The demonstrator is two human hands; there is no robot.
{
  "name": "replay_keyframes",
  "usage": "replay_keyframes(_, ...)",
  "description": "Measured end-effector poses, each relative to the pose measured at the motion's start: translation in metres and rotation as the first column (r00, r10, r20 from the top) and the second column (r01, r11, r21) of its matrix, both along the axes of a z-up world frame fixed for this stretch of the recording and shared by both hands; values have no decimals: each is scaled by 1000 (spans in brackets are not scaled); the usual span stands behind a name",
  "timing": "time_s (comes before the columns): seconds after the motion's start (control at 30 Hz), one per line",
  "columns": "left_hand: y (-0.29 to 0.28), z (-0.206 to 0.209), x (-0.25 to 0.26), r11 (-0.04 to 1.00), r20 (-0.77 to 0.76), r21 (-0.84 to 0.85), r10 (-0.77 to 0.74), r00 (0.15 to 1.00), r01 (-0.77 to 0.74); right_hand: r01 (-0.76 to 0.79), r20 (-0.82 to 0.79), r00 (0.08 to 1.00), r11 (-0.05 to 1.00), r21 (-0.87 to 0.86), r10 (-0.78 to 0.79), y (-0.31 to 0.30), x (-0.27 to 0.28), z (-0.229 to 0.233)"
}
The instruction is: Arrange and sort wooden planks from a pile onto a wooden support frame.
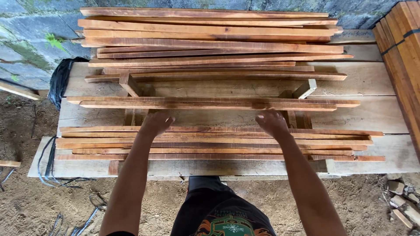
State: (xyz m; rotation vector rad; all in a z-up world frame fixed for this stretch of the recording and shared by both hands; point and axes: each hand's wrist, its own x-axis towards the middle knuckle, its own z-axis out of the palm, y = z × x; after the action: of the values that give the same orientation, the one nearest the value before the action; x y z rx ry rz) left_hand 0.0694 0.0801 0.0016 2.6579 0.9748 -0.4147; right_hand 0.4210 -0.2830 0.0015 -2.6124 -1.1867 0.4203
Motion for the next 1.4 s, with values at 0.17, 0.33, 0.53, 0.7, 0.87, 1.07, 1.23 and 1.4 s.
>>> replay_keyframes(0.17, 2, -50, 10, 886, 519, 460, -220, 826, -53, -173, 527, 845, 886, 431, -91, 5, 4, -61)
replay_keyframes(0.33, -8, -67, 13, 882, 632, 431, -146, 761, -189, -185, 598, 794, 891, 414, -113, 7, 16, -74)
replay_keyframes(0.53, 6, -62, 23, 802, 472, 566, -126, 873, -190, -113, 549, 833, 948, 297, -73, 22, 15, -43)
replay_keyframes(0.7, 14, -67, 26, 790, 336, 604, -133, 932, -105, -117, 615, 782, 948, 295, -95, 21, 21, -59)
replay_keyframes(0.87, 4, -42, 12, 747, 356, 661, -232, 905, -68, -229, 681, 732, 949, 215, 22, 7, 28, -66)
replay_keyframes(1.07, 11, 2, 16, 734, 402, 675, -288, 869, -69, -294, 705, 709, 899, 323, -22, 12, 53, -42)
replay_keyframes(1.23, 26, -2, 47, 732, 449, 667, -245, 859, -140, -253, 709, 702, 910, 329, -61, 33, 62, -38)
replay_keyframes(1.4, 25, -24, 49, 772, 427, 616, -162, 890, -155, -124, 649, 751, 940, 319, -122, 36, 44, -28)
